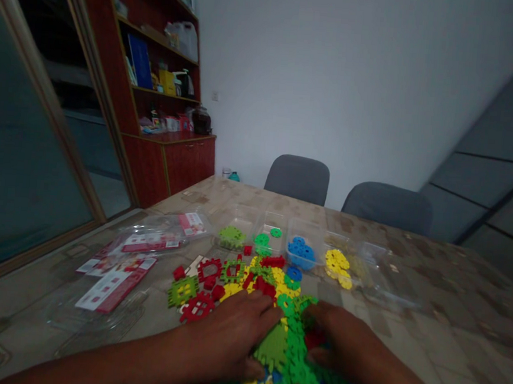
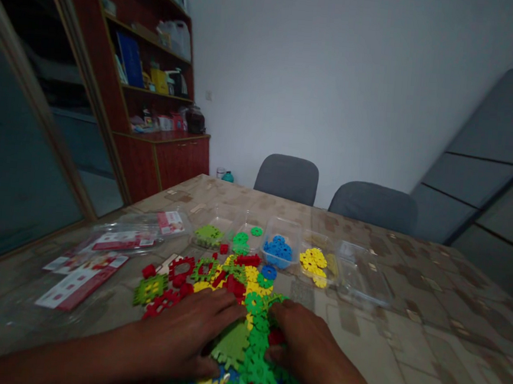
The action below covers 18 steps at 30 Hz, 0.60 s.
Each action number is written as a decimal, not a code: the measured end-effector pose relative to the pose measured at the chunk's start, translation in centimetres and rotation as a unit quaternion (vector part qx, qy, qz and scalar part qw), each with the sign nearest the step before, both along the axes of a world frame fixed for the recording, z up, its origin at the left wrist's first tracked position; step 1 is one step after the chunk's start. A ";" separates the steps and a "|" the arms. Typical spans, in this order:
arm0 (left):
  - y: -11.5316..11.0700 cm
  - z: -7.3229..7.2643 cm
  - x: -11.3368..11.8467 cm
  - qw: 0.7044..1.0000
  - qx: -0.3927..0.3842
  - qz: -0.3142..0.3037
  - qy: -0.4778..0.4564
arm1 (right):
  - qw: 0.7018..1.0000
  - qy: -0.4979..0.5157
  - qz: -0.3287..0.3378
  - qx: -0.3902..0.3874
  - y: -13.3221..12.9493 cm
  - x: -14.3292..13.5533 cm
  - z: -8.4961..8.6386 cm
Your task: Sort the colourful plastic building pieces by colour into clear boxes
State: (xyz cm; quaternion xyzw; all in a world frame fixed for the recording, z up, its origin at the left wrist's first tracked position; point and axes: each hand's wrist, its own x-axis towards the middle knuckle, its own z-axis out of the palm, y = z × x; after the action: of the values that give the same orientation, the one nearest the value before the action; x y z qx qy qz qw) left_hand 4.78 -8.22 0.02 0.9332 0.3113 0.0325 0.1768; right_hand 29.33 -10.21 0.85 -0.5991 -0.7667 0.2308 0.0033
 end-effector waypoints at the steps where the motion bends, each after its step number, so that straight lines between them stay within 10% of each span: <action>1: 0.0 0.1 0.1 1.000 0.001 0.001 0.006 | 1.000 -0.002 -0.002 0.005 0.0 -0.1 -0.1; 12: 0.5 2.0 -0.7 0.998 -0.045 0.018 -0.044 | 0.999 0.020 -0.026 -0.002 0.1 0.0 0.3; 18: 9.2 6.8 -3.8 0.985 0.074 0.150 -0.051 | 0.999 0.040 -0.025 0.011 0.3 0.3 -0.2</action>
State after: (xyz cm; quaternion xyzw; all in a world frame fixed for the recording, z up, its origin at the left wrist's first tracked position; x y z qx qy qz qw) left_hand 0.98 0.98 6.78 0.8833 0.4354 0.1292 0.1164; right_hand 29.65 -9.92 0.69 -0.6085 -0.7530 0.2459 0.0465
